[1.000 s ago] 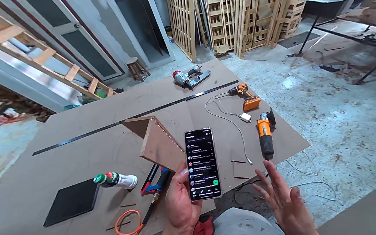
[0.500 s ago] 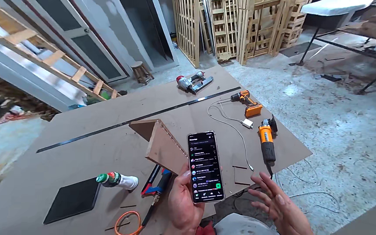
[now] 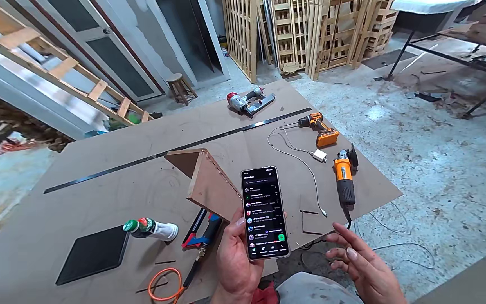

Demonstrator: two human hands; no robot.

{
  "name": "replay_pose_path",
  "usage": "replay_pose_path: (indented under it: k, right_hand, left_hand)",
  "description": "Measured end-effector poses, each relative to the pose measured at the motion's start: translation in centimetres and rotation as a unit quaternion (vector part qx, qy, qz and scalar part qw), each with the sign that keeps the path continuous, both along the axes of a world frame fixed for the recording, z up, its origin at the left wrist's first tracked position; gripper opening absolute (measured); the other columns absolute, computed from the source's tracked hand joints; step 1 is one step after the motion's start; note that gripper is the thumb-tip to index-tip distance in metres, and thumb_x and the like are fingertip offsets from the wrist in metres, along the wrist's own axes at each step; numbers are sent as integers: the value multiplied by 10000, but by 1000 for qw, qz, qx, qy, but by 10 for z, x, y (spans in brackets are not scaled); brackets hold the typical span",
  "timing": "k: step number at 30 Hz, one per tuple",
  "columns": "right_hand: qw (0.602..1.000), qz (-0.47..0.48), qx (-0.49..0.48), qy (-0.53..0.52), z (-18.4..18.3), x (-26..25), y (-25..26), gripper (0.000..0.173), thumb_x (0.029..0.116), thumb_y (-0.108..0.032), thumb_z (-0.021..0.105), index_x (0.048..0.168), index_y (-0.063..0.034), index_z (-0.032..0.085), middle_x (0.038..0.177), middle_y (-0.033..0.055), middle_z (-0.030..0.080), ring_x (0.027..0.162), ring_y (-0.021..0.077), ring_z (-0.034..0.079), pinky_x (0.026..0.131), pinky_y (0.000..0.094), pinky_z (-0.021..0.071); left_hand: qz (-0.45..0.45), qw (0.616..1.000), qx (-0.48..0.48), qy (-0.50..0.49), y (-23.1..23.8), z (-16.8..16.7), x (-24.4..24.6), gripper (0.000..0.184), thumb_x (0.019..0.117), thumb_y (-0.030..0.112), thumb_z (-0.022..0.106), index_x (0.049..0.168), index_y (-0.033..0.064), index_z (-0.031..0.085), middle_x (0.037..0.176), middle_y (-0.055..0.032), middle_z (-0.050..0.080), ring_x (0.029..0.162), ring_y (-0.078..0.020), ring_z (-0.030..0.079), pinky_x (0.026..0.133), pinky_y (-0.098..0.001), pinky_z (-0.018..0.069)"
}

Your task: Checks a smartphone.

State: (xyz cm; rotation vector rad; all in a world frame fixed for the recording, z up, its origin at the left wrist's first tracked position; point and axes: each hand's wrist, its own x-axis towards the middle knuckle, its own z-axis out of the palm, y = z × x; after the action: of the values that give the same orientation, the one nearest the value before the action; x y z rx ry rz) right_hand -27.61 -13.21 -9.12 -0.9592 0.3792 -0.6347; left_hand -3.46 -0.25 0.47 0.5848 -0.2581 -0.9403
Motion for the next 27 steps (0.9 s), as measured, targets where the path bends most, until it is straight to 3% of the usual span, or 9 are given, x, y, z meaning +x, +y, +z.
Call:
replay_pose_path:
  k: [8, 27]
  right_hand:
    - [1000, -4, 0, 5, -3, -2, 6, 453, 1054, -305, 569, 1414, -31, 564, 1091, 169, 690, 882, 224, 697, 802, 376, 607]
    - [1000, -2, 8, -15, -2, 0, 10, 385, 1048, -284, 583, 1332, -28, 625, 1025, 151, 699, 848, 198, 690, 782, 350, 604]
  left_hand:
    - [8, 1000, 15, -7, 3, 0, -4, 440, 1006, 274, 435, 1351, 27, 554, 1219, -297, 650, 1118, -403, 681, 926, -553, 578]
    - [19, 999, 30, -20, 10, 1, -5, 433, 1013, 292, 433, 1369, 86, 564, 1207, -253, 668, 1101, -357, 694, 920, -540, 582]
